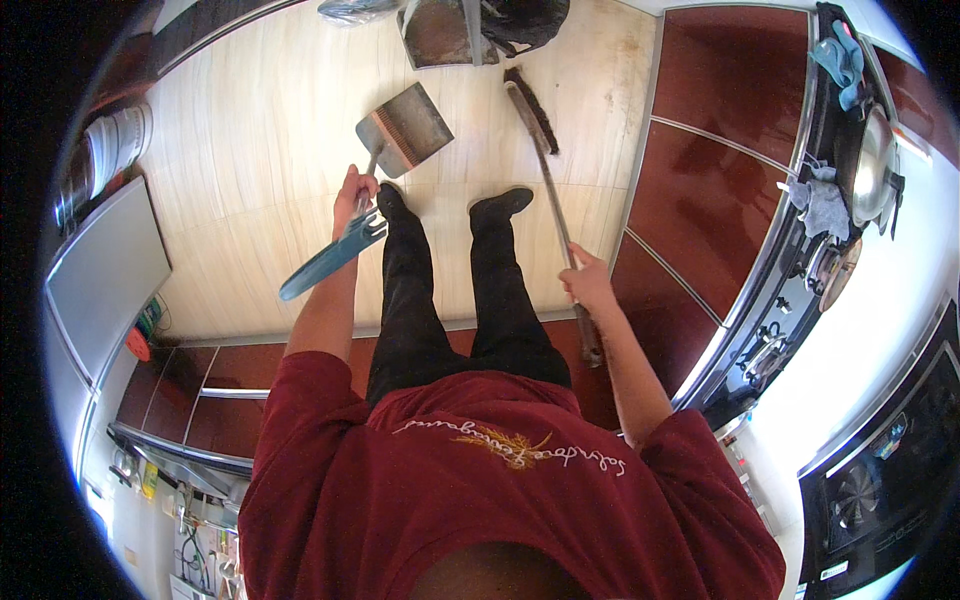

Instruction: The person sweeps the floor using a broom and dustpan, transfers the gathered debris into a bin, and then wrings out a mop in a bucket of water.

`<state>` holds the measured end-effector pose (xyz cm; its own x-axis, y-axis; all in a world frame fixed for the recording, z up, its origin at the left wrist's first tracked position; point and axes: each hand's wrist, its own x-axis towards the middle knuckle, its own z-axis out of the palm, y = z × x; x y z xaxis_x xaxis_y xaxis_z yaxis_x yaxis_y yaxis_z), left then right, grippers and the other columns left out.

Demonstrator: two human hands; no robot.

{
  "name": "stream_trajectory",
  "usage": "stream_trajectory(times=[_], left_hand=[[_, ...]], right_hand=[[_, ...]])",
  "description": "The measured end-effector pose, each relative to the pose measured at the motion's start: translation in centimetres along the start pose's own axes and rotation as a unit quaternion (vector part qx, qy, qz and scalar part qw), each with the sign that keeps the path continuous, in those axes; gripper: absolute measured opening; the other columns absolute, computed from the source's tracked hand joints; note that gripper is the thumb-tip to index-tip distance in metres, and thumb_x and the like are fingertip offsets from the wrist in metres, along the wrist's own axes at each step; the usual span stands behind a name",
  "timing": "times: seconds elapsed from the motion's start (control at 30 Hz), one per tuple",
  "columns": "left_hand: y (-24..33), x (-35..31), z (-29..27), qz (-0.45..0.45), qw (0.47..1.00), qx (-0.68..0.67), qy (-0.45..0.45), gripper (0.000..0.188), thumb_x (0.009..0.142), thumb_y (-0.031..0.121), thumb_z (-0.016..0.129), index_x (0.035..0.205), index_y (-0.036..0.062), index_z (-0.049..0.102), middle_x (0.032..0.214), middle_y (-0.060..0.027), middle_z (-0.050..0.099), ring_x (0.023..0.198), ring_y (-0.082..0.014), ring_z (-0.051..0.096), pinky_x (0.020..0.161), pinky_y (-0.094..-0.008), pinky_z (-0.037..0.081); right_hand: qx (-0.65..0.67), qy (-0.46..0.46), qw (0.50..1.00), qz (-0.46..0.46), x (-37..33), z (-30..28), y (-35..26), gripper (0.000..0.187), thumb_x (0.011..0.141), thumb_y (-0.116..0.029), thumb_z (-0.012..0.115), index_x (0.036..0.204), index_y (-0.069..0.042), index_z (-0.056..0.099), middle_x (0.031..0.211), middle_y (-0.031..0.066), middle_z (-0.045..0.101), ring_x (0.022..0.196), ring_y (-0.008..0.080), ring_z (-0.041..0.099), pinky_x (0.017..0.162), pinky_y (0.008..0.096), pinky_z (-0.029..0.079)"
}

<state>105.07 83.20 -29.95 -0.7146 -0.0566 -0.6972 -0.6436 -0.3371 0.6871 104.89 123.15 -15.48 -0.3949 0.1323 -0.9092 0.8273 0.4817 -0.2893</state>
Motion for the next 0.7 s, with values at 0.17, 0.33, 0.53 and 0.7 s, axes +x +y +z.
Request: stream_trajectory(times=[0.17,0.33,0.53,0.7], left_hand=[[1.3,1.2,-1.4,0.006,1.0,0.009,0.005,0.057,0.088,0.05,0.026,0.057,0.0087,0.05,0.062,-0.0003,0.049,0.052,-0.0062,0.036,0.048,-0.0191,0.029],[1.4,2.6,-2.1,0.037,0.997,-0.025,-0.058,0.059,0.087,0.054,0.026,0.057,0.0089,0.049,0.059,0.0011,0.046,0.042,-0.0043,0.036,0.041,-0.0167,0.028],[3.6,-0.9,-3.7,-0.012,0.996,0.027,-0.082,0.06,0.087,0.055,0.023,0.058,0.0102,0.048,0.058,0.0023,0.044,0.049,-0.0051,0.035,0.048,-0.0168,0.027],[7.1,-6.3,-4.8,0.059,0.996,0.057,-0.045,0.056,0.089,0.052,0.021,0.059,0.0117,0.047,0.067,-0.0003,0.047,0.059,-0.0081,0.036,0.056,-0.0188,0.028]], right_hand=[[-0.034,-0.05,0.998,-0.026,-1.9,5.9,-2.5,0.061,0.066,-0.001,0.051,0.126,-0.001,0.036,0.056,0.0115,0.054,0.04,0.0188,0.052,0.04,0.0301,0.045],[-0.14,-0.094,0.985,-0.033,-4.0,5.7,-2.9,0.06,0.067,-0.004,0.051,0.126,-0.01,0.04,0.061,0.0151,0.057,0.041,0.0199,0.055,0.045,0.0303,0.047],[-0.167,-0.076,0.983,0.004,-10.6,3.4,-2.5,0.057,0.068,-0.004,0.054,0.123,-0.014,0.044,0.056,0.0098,0.054,0.04,0.0156,0.052,0.041,0.0289,0.045],[-0.114,-0.064,0.991,0.01,-9.5,2.0,-1.8,0.059,0.068,-0.001,0.053,0.125,-0.011,0.041,0.053,0.0074,0.052,0.039,0.0129,0.049,0.039,0.0269,0.042]])
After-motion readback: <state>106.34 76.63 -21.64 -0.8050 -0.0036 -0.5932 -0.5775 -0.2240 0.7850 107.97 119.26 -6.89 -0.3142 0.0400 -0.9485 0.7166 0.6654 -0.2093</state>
